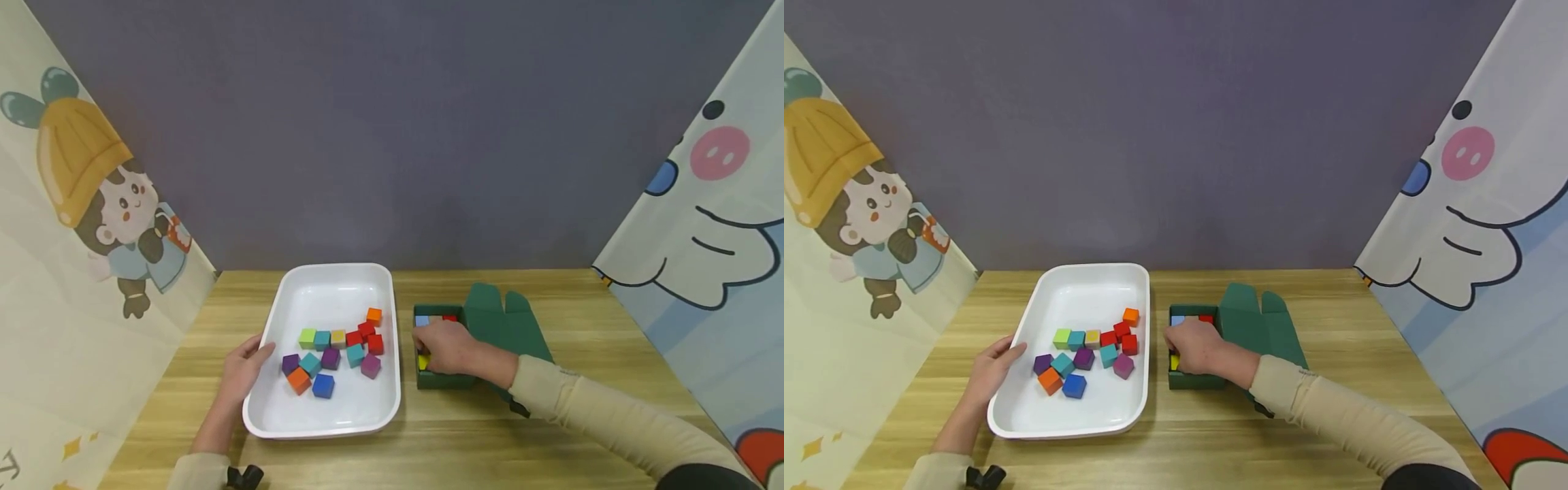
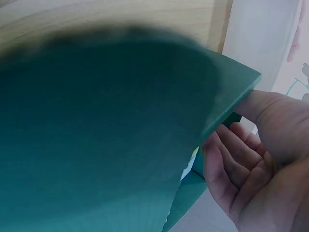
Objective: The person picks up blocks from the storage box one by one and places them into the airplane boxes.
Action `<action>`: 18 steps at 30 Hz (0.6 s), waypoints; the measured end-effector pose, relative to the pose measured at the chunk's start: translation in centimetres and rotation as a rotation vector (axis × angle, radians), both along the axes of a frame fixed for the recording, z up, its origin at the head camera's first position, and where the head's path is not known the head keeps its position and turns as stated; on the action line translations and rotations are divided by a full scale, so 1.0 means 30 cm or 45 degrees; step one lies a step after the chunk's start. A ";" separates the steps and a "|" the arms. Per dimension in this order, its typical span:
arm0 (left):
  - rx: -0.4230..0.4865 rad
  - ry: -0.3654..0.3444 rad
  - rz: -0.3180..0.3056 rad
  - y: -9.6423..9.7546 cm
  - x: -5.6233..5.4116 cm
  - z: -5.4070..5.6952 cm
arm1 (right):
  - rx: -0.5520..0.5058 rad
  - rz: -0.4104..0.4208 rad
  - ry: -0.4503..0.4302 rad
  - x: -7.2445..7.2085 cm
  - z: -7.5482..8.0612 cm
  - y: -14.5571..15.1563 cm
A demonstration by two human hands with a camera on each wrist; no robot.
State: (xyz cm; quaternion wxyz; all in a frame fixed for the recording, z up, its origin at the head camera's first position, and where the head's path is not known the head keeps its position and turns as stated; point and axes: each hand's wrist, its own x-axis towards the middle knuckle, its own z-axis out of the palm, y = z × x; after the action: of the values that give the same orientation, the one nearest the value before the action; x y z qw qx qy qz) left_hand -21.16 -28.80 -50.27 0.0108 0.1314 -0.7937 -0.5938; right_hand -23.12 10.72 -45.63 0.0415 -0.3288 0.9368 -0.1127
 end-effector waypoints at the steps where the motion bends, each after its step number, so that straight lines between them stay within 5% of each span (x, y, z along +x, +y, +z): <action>1: 0.003 0.001 0.001 -0.001 0.001 -0.001 | 0.001 0.006 0.003 0.000 -0.001 0.001; 13: 0.002 0.010 0.027 0.003 0.003 0.000 | 0.009 0.084 -0.053 -0.001 0.032 0.012; 18: 0.000 0.017 0.035 0.007 0.002 0.003 | 0.006 0.123 0.014 -0.001 0.021 0.008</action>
State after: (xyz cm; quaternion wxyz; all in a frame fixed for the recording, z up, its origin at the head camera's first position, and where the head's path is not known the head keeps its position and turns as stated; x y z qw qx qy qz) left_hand -21.11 -28.59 -50.19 0.0242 0.1384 -0.7918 -0.5944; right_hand -23.15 10.97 -45.00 0.0424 -0.3742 0.9202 -0.1064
